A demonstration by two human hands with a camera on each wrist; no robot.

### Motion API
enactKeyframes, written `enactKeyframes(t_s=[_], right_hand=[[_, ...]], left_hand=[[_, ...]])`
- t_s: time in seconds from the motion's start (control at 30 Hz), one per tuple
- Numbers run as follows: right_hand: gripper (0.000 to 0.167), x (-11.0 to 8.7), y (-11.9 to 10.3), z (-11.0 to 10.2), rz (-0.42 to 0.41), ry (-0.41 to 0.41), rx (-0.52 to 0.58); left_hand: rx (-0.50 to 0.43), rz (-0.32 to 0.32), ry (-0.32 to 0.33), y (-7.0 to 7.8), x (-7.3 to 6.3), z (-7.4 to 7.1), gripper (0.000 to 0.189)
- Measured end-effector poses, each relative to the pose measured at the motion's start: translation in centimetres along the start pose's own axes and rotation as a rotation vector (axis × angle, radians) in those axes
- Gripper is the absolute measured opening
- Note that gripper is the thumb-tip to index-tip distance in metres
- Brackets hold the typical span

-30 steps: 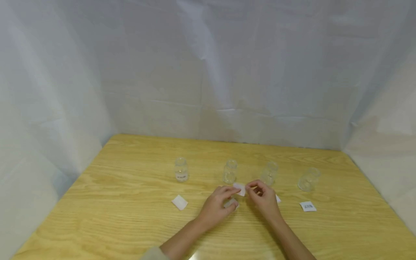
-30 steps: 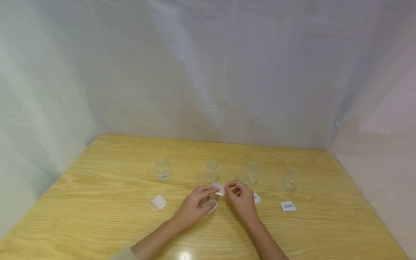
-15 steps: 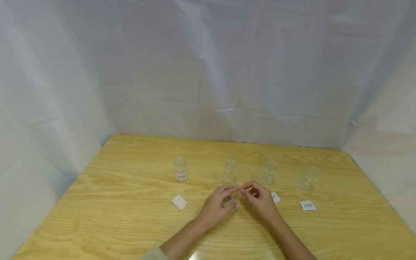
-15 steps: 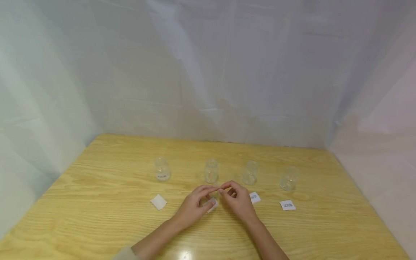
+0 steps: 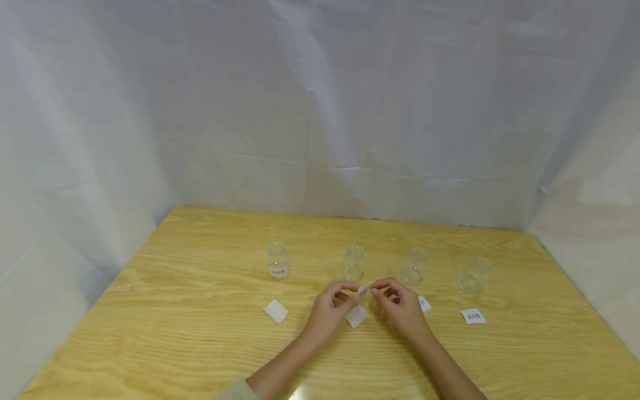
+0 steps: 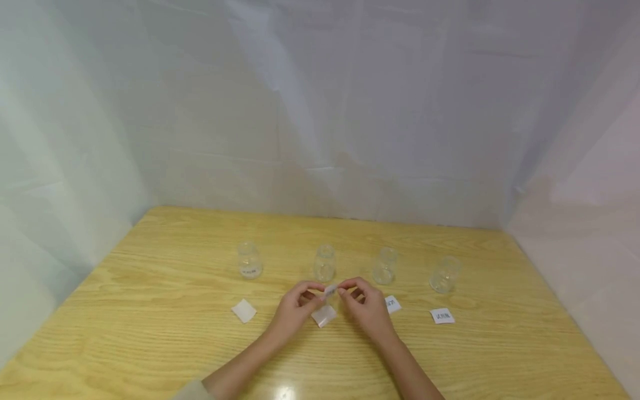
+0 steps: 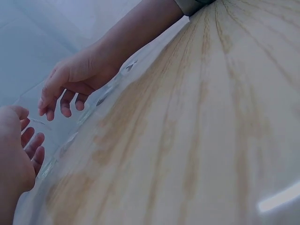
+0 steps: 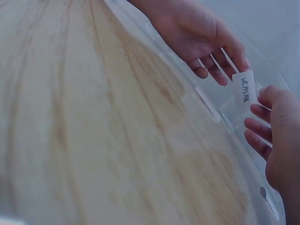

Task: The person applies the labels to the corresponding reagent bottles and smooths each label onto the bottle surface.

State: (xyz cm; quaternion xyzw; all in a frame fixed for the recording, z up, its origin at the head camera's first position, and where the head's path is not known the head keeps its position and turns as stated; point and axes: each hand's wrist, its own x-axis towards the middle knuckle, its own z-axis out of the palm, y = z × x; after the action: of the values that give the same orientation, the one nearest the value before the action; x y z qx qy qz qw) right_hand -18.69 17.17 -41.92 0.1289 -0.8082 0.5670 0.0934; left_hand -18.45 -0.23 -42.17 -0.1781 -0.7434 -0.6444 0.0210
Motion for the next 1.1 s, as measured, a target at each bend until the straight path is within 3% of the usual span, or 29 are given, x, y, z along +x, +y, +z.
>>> enactKeyframes(t_s=[0.07, 0.3, 0.43, 0.57, 0.67, 0.8, 1.1], right_hand=[[0.009, 0.1, 0.1, 0.0, 0.028, 0.013, -0.001], [0.011, 0.6, 3.0, 0.4, 0.068, 0.0, 0.008], [0.011, 0.7, 3.7, 0.5, 0.07, -0.003, 0.019], [0.008, 0.6, 2.9, 0.5, 0.075, 0.006, 0.027], [0.006, 0.4, 1.6, 0.4, 0.069, 0.01, 0.039], [0.004, 0.3, 0.3, 0.4, 0.079, 0.009, 0.06], [0.004, 0.4, 0.3, 0.5, 0.088, 0.028, 0.054]], left_hand=[[-0.038, -0.018, 0.022, 0.3, 0.0, 0.0, 0.016], [-0.079, -0.044, 0.057, -2.5, 0.7, 0.4, 0.015], [-0.084, -0.022, 0.058, -2.9, 0.8, 0.5, 0.016], [-0.058, -0.045, 0.059, -2.6, 0.7, 0.4, 0.016], [-0.045, -0.047, 0.073, -1.4, 0.5, 0.2, 0.014], [-0.028, -0.008, 0.106, -0.1, 0.3, 0.0, 0.012], [0.092, 0.011, 0.166, -3.5, 1.4, 0.2, 0.012]])
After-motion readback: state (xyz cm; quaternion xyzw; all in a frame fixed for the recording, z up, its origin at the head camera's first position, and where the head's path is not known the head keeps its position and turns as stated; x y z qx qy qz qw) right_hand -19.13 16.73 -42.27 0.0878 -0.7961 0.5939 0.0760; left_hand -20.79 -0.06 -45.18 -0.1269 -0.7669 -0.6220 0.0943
